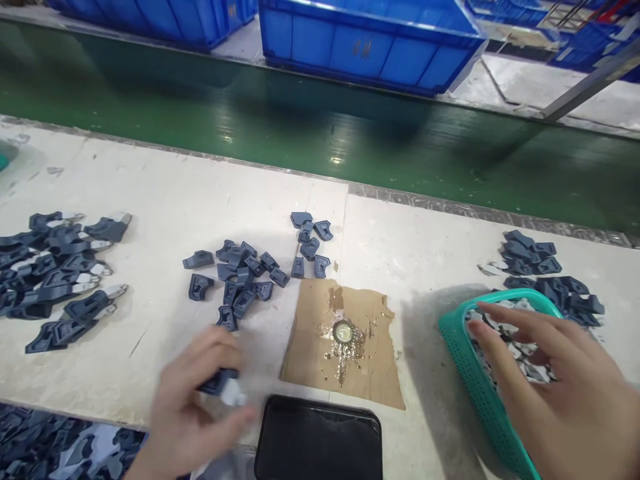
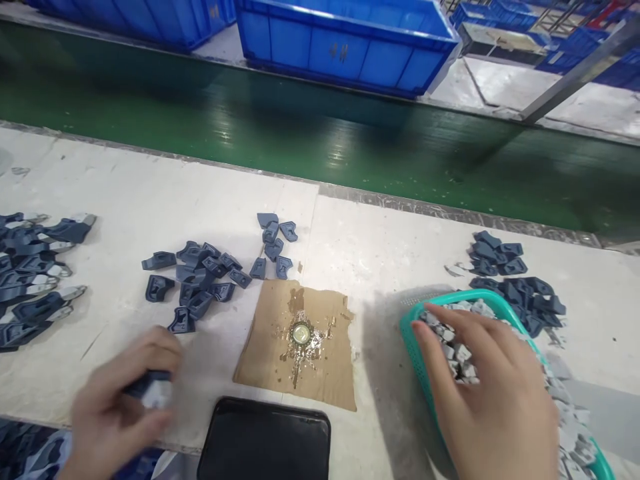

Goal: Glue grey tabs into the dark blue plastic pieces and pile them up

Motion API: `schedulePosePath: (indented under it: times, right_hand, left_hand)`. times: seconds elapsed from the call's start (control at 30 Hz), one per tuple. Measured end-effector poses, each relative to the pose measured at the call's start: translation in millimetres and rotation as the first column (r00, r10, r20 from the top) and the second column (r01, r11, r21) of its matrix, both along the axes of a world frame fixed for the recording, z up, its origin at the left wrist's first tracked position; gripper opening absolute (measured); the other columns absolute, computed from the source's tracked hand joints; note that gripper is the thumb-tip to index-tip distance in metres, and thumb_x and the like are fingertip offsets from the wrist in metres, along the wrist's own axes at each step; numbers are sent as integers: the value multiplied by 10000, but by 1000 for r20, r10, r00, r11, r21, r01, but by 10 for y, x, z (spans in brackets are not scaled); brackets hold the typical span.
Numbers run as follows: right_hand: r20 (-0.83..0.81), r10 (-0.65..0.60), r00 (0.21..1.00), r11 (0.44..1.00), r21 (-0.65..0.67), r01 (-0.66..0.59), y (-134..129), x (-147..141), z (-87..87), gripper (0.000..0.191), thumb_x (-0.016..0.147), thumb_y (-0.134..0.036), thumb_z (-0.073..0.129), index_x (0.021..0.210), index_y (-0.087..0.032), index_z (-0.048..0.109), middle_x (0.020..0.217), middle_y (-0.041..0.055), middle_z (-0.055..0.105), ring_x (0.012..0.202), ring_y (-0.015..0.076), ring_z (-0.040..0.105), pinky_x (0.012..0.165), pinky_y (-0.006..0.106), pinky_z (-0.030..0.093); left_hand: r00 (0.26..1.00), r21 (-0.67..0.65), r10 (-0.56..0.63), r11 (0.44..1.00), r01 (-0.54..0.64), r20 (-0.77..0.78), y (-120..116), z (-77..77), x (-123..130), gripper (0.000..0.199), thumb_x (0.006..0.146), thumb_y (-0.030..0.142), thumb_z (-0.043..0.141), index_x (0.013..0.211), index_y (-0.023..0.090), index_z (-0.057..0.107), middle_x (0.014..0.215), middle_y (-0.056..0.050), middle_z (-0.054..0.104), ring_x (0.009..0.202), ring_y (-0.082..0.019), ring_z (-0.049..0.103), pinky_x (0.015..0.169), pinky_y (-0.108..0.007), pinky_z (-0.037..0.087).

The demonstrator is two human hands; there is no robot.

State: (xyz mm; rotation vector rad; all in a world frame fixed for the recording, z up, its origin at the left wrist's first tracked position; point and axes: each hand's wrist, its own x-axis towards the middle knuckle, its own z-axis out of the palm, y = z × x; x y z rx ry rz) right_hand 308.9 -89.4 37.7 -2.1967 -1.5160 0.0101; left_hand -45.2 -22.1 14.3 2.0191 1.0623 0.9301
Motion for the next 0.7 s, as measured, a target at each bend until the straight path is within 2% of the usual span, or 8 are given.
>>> schedulePosePath:
  times: [0.03, 0.1, 0.2, 0.3, 0.43, 0.5, 0.6, 0.7]
  right_hand:
    - [88, -70, 994, 996, -56, 75, -10, 102, -56, 346, 954, -546, 593, 1137, -291, 741, 1103, 156, 698, 1061, 429, 663, 654, 487, 539]
    - [200, -113, 973, 980, -136, 142, -13, 242, -167, 418, 963, -599, 513, 1112, -287, 748, 1083, 175, 686, 1034, 463, 649, 726, 584, 532]
    - [279, -102, 955, 967, -197, 160, 19, 304, -280, 454, 961, -595, 447, 1072, -277, 752, 1039, 186, 675, 1006, 488, 618, 792, 661, 514]
    - [310, -119, 943, 961, -203, 188, 69, 281, -299, 424, 942, -586, 449, 997, -281, 739, 969, 186, 664, 925, 481, 618, 731, 649, 511]
    - [255, -154, 955, 962, -183, 204, 112, 250, -250, 270, 917, -521, 526, 865, -303, 677, 867, 149, 677, 770, 424, 639, 535, 531, 445]
    - [255, -147, 956, 968, -163, 192, 121, 232, -224, 206, 918, -464, 554, 850, -300, 657, 891, 139, 705, 721, 383, 640, 496, 484, 413]
    - [243, -119, 963, 974, -159, 160, 133, 200, -192, 124, 927, -370, 577, 864, -292, 649, 911, 129, 734, 684, 325, 652, 483, 439, 419]
    - [207, -129, 970, 975, -154, 163, 145, 183, -171, 70, 900, -304, 624, 839, -296, 657, 788, 103, 731, 632, 287, 663, 462, 393, 416]
  left_hand:
    - [992, 53, 114, 992, -111, -60, 37, -5, -122, 154, 957, 303, 655, 860, 232, 558, 788, -3, 545, 724, -183, 565, 641, -291, 457]
    - [926, 201, 329, 935, -291, -187, 125, -36, -361, 131, 918, 205, 669, 826, 231, 579, 819, -16, 576, 754, -201, 598, 692, -317, 483]
    - [782, 447, 521, 822, -352, -343, 262, -133, -662, 159, 925, 307, 662, 801, 217, 617, 989, -99, 669, 956, -322, 663, 927, -503, 502]
    - [682, 518, 593, 779, -353, -428, 360, -255, -869, 264, 964, 397, 606, 805, 189, 644, 1148, -180, 693, 1166, -429, 647, 1085, -642, 419]
    - [620, 559, 654, 735, -384, -433, 408, -321, -972, 295, 966, 442, 618, 853, 170, 639, 1220, -216, 679, 1294, -450, 605, 1170, -629, 381]
    - [615, 529, 641, 754, -390, -460, 412, -270, -937, 256, 974, 434, 617, 955, 180, 639, 1299, -199, 649, 1373, -437, 549, 1213, -624, 340]
    - [597, 406, 563, 826, -391, -572, 432, -126, -796, 233, 996, 378, 614, 1148, 202, 596, 1363, -166, 614, 1416, -408, 506, 1232, -630, 310]
    - [643, 231, 473, 874, -427, -602, 506, 5, -617, 273, 1022, 370, 577, 1244, 211, 568, 1300, -149, 647, 1281, -373, 597, 1108, -557, 463]
